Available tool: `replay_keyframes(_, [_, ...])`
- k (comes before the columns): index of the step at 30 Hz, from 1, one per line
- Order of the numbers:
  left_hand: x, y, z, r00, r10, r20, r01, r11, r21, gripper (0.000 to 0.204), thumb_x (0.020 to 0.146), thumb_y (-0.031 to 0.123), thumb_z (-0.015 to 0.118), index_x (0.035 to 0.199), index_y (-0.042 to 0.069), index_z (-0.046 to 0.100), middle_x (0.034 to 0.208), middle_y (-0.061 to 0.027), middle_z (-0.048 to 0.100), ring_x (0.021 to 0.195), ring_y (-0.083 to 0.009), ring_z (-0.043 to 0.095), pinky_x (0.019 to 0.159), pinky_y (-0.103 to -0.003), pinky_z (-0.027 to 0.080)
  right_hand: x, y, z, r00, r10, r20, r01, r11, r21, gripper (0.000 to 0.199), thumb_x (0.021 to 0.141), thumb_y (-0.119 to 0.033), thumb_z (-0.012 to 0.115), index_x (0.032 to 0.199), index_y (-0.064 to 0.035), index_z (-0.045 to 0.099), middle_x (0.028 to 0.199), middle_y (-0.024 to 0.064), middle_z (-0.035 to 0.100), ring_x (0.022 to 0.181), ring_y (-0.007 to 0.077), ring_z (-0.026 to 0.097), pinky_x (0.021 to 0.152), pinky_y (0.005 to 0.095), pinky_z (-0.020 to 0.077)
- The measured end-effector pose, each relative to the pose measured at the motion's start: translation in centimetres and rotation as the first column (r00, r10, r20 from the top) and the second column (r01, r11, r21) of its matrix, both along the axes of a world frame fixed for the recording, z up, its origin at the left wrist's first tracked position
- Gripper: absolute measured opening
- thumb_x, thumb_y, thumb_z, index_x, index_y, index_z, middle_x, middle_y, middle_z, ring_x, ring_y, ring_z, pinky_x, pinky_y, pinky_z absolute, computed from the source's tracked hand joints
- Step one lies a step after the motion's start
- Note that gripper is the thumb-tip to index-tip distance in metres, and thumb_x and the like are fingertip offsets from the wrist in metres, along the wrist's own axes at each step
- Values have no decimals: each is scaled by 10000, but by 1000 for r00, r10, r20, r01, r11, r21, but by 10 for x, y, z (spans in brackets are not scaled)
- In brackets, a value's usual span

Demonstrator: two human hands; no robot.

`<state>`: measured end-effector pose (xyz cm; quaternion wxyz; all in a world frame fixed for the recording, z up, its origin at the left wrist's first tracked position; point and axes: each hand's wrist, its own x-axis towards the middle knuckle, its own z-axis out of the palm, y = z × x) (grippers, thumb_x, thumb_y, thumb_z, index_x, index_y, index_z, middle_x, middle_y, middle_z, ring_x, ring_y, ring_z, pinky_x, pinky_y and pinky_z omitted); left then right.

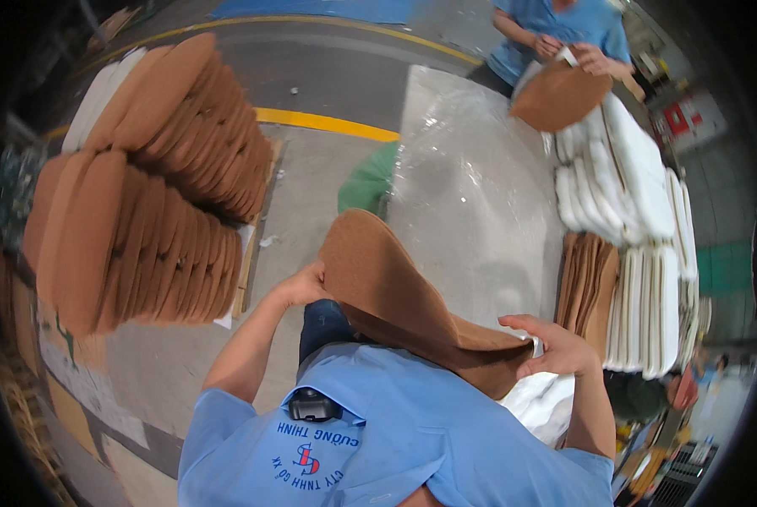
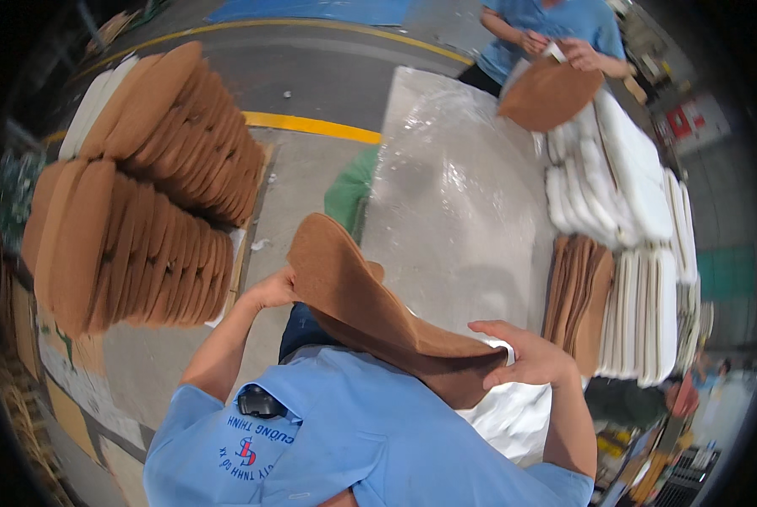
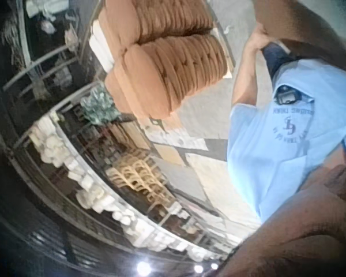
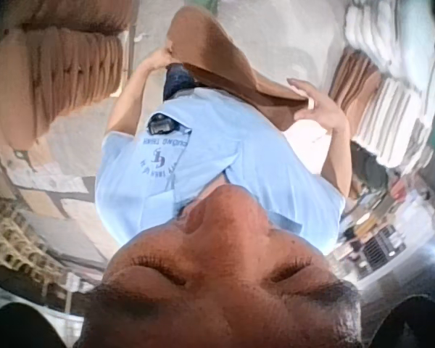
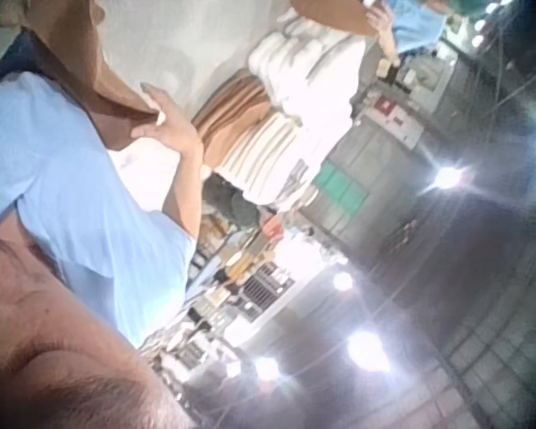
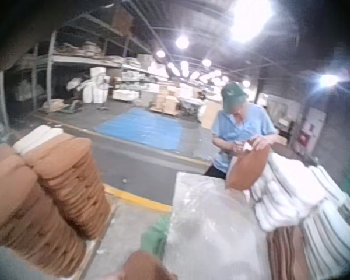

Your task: The person inserts white foam inserts into brown fabric covers one by one, aligning edges and smoothing the material. The person stacks the finished covered cushions on a nearby pile.

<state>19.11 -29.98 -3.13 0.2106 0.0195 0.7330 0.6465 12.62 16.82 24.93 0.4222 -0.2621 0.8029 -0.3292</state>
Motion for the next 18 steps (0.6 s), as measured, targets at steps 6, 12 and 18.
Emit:
replay_keyframes(6, [-61,21,31,982,-144,-122,150,988,39,330,838,59,847,1150,28,747,1016,-52,772,915,-146,692,809,-337,575,55,40,-40,650,-735,-195,726,676,-126,195,916,-149,802,995,14,729,851,36,700,801,171,647,758,287,486])
replay_keyframes(12, [-96,32,35,978,-176,110,195,959,-203,248,887,-39,781,1123,22,734,1005,-41,773,956,-142,708,835,-340,593,62,0,17,390,-744,-543,627,647,-435,169,943,-128,761,937,33,711,768,50,653,694,134,616,645,294,474])
replay_keyframes(18, [-101,34,41,943,-294,159,305,951,-51,488,871,-49,790,1326,35,635,1250,-97,725,1127,-210,705,914,-351,610,77,-12,18,221,-731,-646,692,584,-424,150,956,-108,739,953,38,704,757,71,660,664,122,607,616,299,475])
